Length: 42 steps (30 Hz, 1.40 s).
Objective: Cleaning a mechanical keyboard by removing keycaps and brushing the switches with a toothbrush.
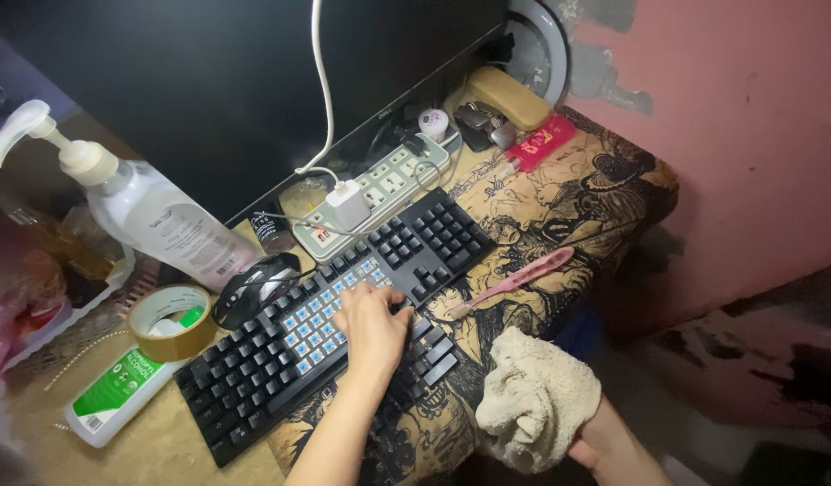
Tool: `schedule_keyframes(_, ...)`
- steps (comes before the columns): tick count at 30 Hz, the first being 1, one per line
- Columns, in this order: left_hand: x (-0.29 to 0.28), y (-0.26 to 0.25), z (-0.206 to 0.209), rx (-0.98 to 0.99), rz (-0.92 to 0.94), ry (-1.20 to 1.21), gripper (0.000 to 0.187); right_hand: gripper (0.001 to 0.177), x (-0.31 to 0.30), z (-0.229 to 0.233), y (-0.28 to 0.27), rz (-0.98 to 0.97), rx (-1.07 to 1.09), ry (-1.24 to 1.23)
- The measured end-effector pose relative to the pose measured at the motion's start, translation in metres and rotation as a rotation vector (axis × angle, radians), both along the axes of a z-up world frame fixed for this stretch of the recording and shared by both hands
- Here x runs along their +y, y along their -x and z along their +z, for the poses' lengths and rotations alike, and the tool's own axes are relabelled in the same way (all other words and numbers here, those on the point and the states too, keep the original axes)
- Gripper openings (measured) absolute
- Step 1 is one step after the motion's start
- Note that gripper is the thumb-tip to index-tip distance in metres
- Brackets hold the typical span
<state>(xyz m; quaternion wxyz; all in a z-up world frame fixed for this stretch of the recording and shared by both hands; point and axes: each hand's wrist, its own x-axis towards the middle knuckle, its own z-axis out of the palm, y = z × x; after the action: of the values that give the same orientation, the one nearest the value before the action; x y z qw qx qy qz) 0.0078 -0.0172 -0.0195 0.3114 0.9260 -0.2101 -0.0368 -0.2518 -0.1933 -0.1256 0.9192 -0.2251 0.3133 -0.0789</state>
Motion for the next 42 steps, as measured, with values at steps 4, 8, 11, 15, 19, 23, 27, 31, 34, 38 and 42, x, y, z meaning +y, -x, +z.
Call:
schedule_keyframes(4,0.0,-0.001,-0.001,-0.008,-0.015,0.002,0.024,0.048,0.004,0.011,-0.004,0.03,0.004,0.027)
schedule_keyframes(8,-0.001,-0.003,-0.002,0.015,-0.021,-0.015,0.022,0.047,0.005,0.012,-0.005,0.01,0.024,0.04)
schedule_keyframes(11,-0.002,-0.002,-0.002,0.027,-0.031,-0.026,0.022,0.046,0.003,0.008,-0.005,0.044,-0.018,0.035)
schedule_keyframes(15,0.001,-0.001,0.003,0.018,-0.05,-0.068,0.022,0.047,0.005,0.015,-0.008,0.038,0.061,0.047)
schedule_keyframes(19,0.008,0.003,-0.006,-0.038,-0.07,0.014,0.025,0.048,0.003,0.015,-0.007,0.011,0.059,0.039)
schedule_keyframes(23,0.012,0.005,-0.016,-0.187,-0.108,0.191,0.026,0.048,-0.001,0.015,-0.003,0.013,0.064,0.044)
schedule_keyframes(27,0.014,-0.001,-0.015,-0.155,-0.061,0.233,0.023,0.046,-0.001,0.01,0.001,0.024,-0.053,0.072)
schedule_keyframes(31,0.014,-0.002,-0.022,-0.209,-0.123,0.277,0.021,0.045,0.004,0.015,-0.004,0.029,0.004,0.038)
schedule_keyframes(34,0.014,0.002,-0.022,-0.206,-0.152,0.184,0.022,0.044,0.005,0.017,-0.006,0.016,0.082,0.03)
schedule_keyframes(38,0.017,0.005,-0.013,-0.26,-0.218,0.178,0.023,0.043,0.006,0.023,-0.006,0.012,0.059,0.042)
schedule_keyframes(42,0.017,0.006,-0.005,-0.224,-0.212,0.153,0.019,0.044,0.005,0.028,-0.007,0.027,0.055,0.033)
